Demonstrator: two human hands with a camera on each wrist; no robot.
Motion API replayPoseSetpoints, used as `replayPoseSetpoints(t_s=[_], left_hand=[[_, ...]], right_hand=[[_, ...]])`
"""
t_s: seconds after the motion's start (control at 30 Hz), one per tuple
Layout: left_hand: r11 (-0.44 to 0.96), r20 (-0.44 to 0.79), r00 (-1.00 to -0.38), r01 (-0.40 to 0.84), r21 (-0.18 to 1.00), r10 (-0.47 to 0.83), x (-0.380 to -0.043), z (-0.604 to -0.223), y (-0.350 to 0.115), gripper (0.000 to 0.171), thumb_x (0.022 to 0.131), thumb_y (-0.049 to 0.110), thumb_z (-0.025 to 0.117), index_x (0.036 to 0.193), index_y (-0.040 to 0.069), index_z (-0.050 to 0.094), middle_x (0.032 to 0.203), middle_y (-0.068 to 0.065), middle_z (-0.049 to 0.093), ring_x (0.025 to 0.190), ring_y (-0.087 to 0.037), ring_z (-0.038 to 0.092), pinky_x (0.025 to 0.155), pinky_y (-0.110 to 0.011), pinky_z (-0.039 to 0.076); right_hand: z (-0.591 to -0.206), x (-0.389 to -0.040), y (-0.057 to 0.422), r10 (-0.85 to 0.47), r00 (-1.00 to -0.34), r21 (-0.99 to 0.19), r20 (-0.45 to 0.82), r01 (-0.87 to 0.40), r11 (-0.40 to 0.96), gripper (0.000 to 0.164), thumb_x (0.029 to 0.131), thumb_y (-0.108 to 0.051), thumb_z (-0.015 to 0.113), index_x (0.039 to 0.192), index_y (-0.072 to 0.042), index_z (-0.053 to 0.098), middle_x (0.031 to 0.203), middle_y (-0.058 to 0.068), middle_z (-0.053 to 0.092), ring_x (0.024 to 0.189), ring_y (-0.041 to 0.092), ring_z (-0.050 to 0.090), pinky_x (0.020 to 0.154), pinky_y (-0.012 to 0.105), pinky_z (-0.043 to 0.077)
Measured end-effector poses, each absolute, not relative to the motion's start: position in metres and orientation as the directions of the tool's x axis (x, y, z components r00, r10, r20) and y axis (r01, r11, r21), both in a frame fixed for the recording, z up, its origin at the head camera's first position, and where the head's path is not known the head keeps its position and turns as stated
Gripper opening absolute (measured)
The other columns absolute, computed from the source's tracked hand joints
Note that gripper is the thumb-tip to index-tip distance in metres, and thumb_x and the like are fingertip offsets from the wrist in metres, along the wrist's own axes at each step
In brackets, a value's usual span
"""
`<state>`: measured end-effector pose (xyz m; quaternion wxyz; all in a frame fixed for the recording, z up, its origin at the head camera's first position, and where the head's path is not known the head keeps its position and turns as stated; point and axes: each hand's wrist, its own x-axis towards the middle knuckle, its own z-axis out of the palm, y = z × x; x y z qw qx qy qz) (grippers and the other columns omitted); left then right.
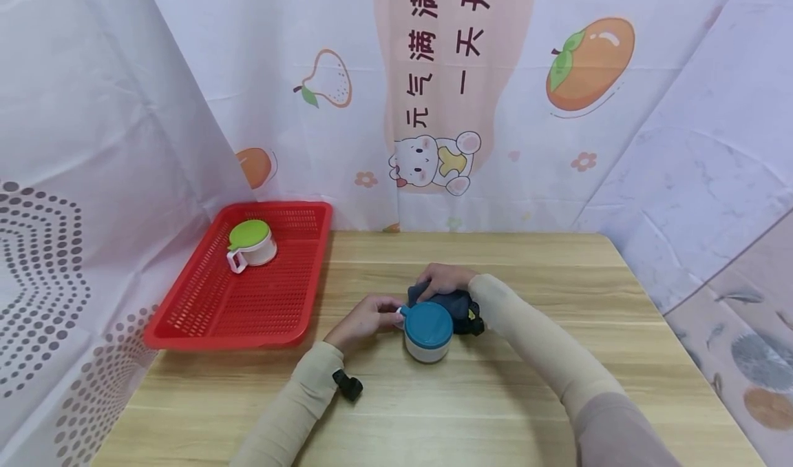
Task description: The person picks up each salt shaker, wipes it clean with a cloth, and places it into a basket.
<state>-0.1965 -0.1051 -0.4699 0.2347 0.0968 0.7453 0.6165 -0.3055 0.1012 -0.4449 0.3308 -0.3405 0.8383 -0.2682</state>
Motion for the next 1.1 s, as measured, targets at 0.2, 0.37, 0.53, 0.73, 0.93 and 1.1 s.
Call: replayPoseSetpoints(t_s=[0.2, 0.37, 0.53, 0.73, 0.93, 1.1], left_hand=[[0.233, -0.231, -0.87, -0.139, 0.963, 0.435, -0.195, -0.465, -0.105, 0.026, 0.087, 0.016, 0.058, 0.111, 0.008, 0.062, 0.106, -0.007, 0.06, 0.091, -0.015, 0.058, 0.09, -0.041, 0.048], [0.244, -0.23, -0.868, -0.131, 0.961, 0.441, -0.196, -0.467, -0.105, 0.025, 0.086, 0.018, 0.059, 0.109, 0.009, 0.063, 0.105, -0.006, 0.061, 0.092, -0.016, 0.058, 0.089, -0.04, 0.049], [0.242, -0.235, -0.868, -0.138, 0.96, 0.437, -0.198, -0.471, -0.107, 0.025, 0.085, 0.022, 0.062, 0.108, 0.011, 0.063, 0.104, -0.005, 0.061, 0.092, -0.016, 0.058, 0.088, -0.037, 0.049], [0.23, -0.243, -0.878, -0.158, 0.96, 0.413, -0.197, -0.471, -0.105, 0.026, 0.083, 0.021, 0.063, 0.107, 0.01, 0.063, 0.104, -0.006, 0.06, 0.092, -0.016, 0.058, 0.088, -0.037, 0.05], [0.247, -0.256, -0.88, -0.165, 0.955, 0.401, -0.196, -0.47, -0.104, 0.026, 0.083, 0.023, 0.063, 0.107, 0.012, 0.064, 0.103, -0.006, 0.06, 0.092, -0.015, 0.057, 0.087, -0.036, 0.05], [0.242, -0.257, -0.882, -0.17, 0.955, 0.394, -0.196, -0.471, -0.104, 0.024, 0.084, 0.021, 0.062, 0.106, 0.011, 0.064, 0.101, -0.006, 0.061, 0.09, -0.015, 0.058, 0.087, -0.037, 0.05]], right_hand=[[-0.445, -0.303, 0.11, -0.73, -0.581, -0.609, -0.361, -0.446, 0.656, 0.006, 0.079, -0.025, 0.067, 0.083, -0.021, 0.07, 0.08, -0.006, 0.064, 0.074, 0.009, 0.052, 0.071, 0.023, 0.041], [-0.44, -0.294, 0.118, -0.689, -0.633, -0.57, -0.352, -0.439, 0.695, 0.009, 0.081, -0.028, 0.065, 0.081, -0.019, 0.068, 0.072, -0.006, 0.06, 0.067, 0.01, 0.051, 0.066, 0.023, 0.041], [-0.441, -0.286, 0.129, -0.647, -0.672, -0.605, -0.36, -0.36, 0.71, 0.013, 0.082, -0.027, 0.063, 0.081, -0.015, 0.067, 0.071, -0.004, 0.057, 0.064, 0.011, 0.048, 0.061, 0.023, 0.038], [-0.443, -0.278, 0.142, -0.587, -0.712, -0.651, -0.385, -0.241, 0.72, 0.016, 0.084, -0.029, 0.06, 0.088, -0.015, 0.067, 0.081, -0.001, 0.062, 0.07, 0.014, 0.05, 0.064, 0.025, 0.038], [-0.446, -0.263, 0.151, -0.515, -0.773, -0.688, -0.372, -0.143, 0.711, 0.017, 0.084, -0.03, 0.061, 0.085, -0.015, 0.066, 0.083, -0.001, 0.062, 0.072, 0.015, 0.05, 0.065, 0.026, 0.037], [-0.444, -0.249, 0.156, -0.47, -0.816, -0.719, -0.336, -0.099, 0.688, 0.02, 0.085, -0.031, 0.06, 0.08, -0.012, 0.064, 0.077, 0.0, 0.058, 0.07, 0.016, 0.048, 0.063, 0.027, 0.036]])
